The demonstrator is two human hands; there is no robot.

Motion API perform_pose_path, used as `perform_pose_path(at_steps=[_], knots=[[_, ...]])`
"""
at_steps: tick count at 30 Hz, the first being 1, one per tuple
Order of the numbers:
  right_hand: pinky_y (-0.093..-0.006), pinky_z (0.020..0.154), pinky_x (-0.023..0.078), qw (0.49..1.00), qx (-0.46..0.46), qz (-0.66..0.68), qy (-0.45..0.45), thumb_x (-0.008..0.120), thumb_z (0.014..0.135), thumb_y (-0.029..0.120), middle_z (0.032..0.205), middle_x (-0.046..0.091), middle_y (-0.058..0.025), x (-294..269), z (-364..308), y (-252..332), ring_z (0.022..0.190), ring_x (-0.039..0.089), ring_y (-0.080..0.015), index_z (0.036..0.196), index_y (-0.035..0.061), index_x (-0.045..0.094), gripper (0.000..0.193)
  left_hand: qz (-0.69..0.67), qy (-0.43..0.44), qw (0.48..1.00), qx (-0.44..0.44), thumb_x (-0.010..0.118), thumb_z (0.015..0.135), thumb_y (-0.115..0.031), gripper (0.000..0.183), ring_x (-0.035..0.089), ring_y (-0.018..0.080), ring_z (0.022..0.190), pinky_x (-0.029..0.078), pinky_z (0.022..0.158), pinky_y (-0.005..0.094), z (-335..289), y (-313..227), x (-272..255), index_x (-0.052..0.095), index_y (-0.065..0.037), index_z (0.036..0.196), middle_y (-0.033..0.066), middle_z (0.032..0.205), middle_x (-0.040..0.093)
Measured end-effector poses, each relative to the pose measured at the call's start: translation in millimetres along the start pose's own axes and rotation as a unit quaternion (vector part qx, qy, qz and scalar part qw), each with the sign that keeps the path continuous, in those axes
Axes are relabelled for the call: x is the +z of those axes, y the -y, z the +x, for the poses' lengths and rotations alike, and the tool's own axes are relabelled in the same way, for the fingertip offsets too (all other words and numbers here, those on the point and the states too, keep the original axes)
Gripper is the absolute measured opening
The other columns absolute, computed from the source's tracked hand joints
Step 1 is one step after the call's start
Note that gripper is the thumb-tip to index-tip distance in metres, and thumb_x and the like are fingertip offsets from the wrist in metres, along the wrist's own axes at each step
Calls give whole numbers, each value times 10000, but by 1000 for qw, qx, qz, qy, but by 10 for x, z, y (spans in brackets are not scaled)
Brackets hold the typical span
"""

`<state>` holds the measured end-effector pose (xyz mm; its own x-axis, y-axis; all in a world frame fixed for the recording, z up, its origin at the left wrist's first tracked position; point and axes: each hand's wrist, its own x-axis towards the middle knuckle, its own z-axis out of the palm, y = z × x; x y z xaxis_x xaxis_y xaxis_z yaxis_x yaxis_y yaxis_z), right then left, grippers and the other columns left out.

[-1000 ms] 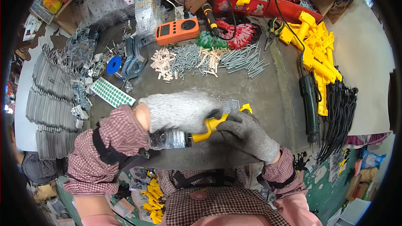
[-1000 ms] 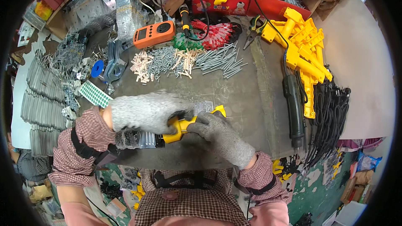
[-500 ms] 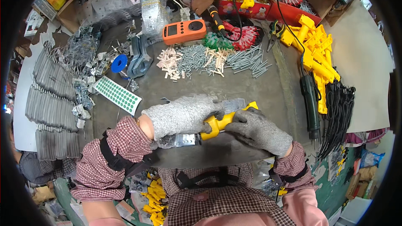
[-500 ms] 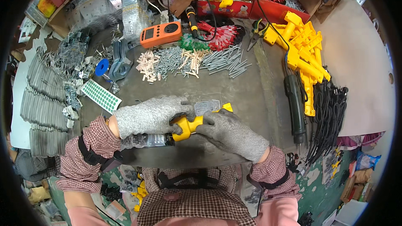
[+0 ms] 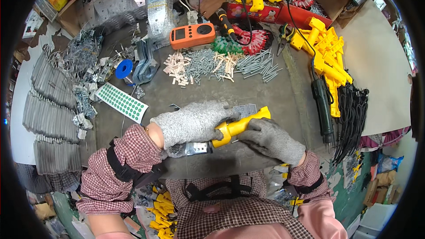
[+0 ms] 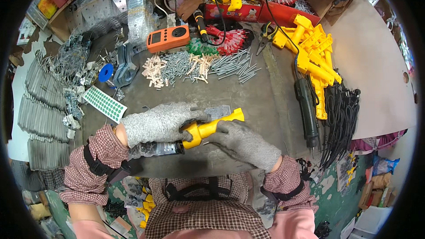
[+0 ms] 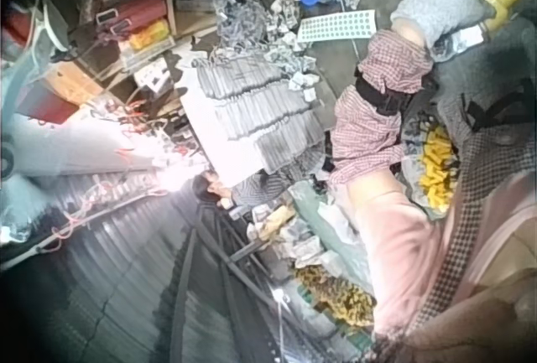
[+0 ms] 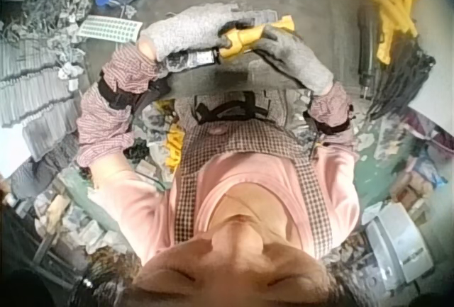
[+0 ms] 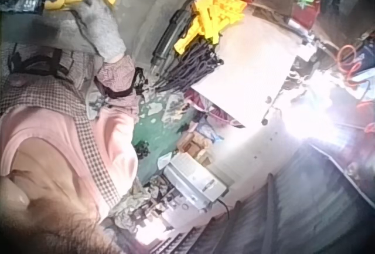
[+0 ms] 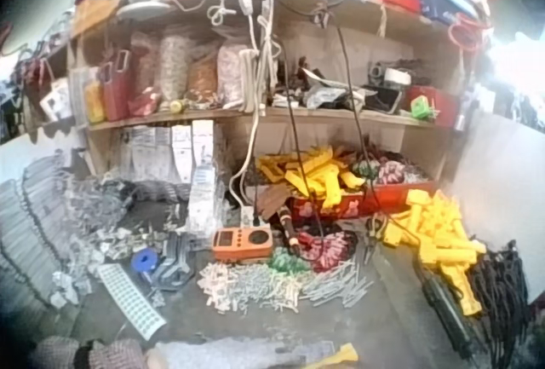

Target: Assembling components and soldering wires inside a yellow plastic handheld device housing using a soldering iron and an electric screwdriver.

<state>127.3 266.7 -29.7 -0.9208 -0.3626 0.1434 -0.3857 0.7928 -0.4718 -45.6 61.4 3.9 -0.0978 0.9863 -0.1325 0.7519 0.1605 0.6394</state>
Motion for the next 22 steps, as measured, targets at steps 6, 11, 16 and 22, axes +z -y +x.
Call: perform_pose_path(at_steps=[6, 11, 16, 22], knots=[[-419, 771, 537, 1000, -4, -9, -22, 731, 854, 128, 934, 594, -87, 24, 69, 4, 880, 638, -289, 1065, 97, 688, 217, 10, 67, 997, -44, 754, 845, -206, 477, 610, 377, 1126, 507, 946, 486, 21, 51, 1, 597, -111, 1285, 151, 1184, 611], [-416, 761, 547, 999, -12, -11, -32, 733, 848, 132, 940, 596, -90, 35, 58, 12, 867, 643, -293, 1062, 89, 684, 224, 16, 45, 999, -14, 765, 838, -216, 483, 610, 369, 1129, 507, 955, 484, 16, 65, 32, 602, -109, 1280, 141, 1212, 594], [-422, 806, 553, 1000, 13, 6, 10, 657, 927, 188, 936, 590, -99, 29, 78, 117, 928, 666, -281, 1056, 107, 642, 153, 22, 50, 998, -21, 771, 826, -208, 505, 605, 369, 1163, 509, 971, 481, 0, 20, 25, 598, -106, 1289, 144, 1239, 581], [-428, 845, 559, 990, 54, 125, 46, 677, 918, 159, 1051, 601, -120, 130, 312, 313, 971, 674, -292, 1079, 102, 626, 178, 38, 8, 997, -59, 773, 827, -234, 585, 583, 368, 1242, 506, 1003, 479, -66, -89, 6, 559, -85, 1351, 166, 1386, 538]])
